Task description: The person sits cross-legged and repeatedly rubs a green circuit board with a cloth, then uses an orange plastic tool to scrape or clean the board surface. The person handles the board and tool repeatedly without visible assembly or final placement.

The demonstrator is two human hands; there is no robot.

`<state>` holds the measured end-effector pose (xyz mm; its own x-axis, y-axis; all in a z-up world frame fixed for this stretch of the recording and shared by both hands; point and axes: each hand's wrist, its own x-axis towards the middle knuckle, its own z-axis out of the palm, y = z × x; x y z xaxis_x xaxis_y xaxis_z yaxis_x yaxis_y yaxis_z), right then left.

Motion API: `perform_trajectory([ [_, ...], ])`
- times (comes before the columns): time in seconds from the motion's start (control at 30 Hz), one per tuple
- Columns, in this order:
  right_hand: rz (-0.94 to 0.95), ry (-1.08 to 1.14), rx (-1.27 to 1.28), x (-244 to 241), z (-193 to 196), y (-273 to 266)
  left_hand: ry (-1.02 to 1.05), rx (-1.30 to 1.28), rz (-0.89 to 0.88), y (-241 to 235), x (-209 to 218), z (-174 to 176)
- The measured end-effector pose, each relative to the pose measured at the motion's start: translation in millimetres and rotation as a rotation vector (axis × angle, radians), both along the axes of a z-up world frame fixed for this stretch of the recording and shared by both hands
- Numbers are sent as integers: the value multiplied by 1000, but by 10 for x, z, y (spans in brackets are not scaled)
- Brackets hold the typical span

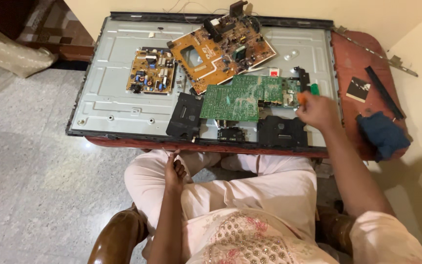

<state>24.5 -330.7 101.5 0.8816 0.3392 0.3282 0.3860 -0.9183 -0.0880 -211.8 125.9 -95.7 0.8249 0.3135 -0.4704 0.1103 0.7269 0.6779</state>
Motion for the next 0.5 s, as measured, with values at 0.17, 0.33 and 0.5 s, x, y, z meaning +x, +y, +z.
perform_trajectory([
  [0.17, 175, 95, 909, -240, 190, 116, 29, -9, -28, -12, 50, -23],
  [0.33, 47, 619, 1507, -390, 133, 802, 79, 35, -60, -27, 47, -56],
  [0.5, -219, 867, 1592, -730, 40, 1708, 56, 37, -43, -13, 5, -16],
])
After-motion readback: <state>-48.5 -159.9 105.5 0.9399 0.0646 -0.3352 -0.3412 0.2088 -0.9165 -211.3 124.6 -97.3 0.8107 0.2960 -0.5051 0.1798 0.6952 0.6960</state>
